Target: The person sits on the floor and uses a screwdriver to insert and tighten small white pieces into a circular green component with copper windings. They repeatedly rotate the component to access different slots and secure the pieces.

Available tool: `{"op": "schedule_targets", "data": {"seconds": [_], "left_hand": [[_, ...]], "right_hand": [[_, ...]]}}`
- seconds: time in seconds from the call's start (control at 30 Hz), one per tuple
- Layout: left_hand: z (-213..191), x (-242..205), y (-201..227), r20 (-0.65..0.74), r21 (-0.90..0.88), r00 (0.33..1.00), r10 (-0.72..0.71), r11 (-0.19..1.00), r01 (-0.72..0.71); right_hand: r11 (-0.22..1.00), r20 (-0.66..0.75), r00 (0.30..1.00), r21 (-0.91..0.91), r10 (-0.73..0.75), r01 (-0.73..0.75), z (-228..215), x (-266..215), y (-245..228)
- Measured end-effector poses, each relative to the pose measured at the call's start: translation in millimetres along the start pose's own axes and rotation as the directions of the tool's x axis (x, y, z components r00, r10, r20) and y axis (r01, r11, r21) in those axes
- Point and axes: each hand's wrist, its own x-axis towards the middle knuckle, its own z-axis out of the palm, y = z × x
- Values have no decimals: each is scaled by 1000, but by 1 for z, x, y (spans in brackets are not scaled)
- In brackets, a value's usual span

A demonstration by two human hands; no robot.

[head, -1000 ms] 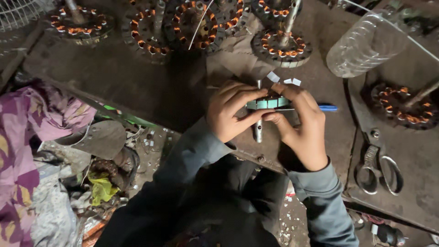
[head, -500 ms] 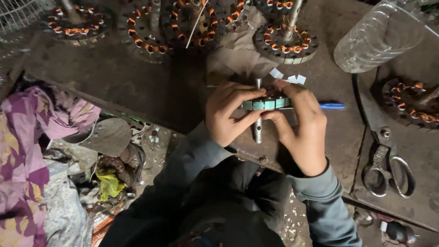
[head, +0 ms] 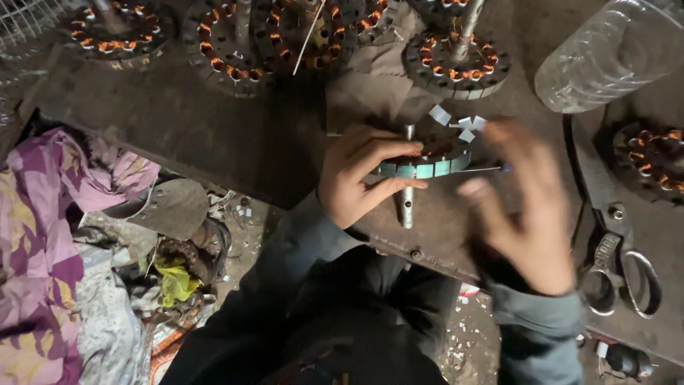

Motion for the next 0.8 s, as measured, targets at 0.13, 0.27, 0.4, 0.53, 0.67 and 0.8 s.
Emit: {"op": "schedule_targets", "data": {"seconds": [0.13,0.27,0.4,0.53,0.67,0.8], "left_hand": [[0,-4,5,-32,14,999,-25,1000,26],[4,-3,5,-86,64,996,-4,998,10],[5,-6,5,-76,56,997,4,998,0],[3,-4,8,-54,41,998,-34,998,36],[4,-2,10,-35,38,997,-64,997,65],[2,-5,12,-46,11,997,-54,998,55]], "right_hand": [[912,167,986,-399,-28,93,-24,-10,47],[885,238,970,-460,46,71,-10,-34,72],[886,196,975,-464,109,-6,-11,-53,72],[944,110,961,-245,255,-222,-18,-74,35],[908,40,907,10,418,-419,7,-78,-11],[827,-12,829,80,560,-557,40,-71,-40]]}}
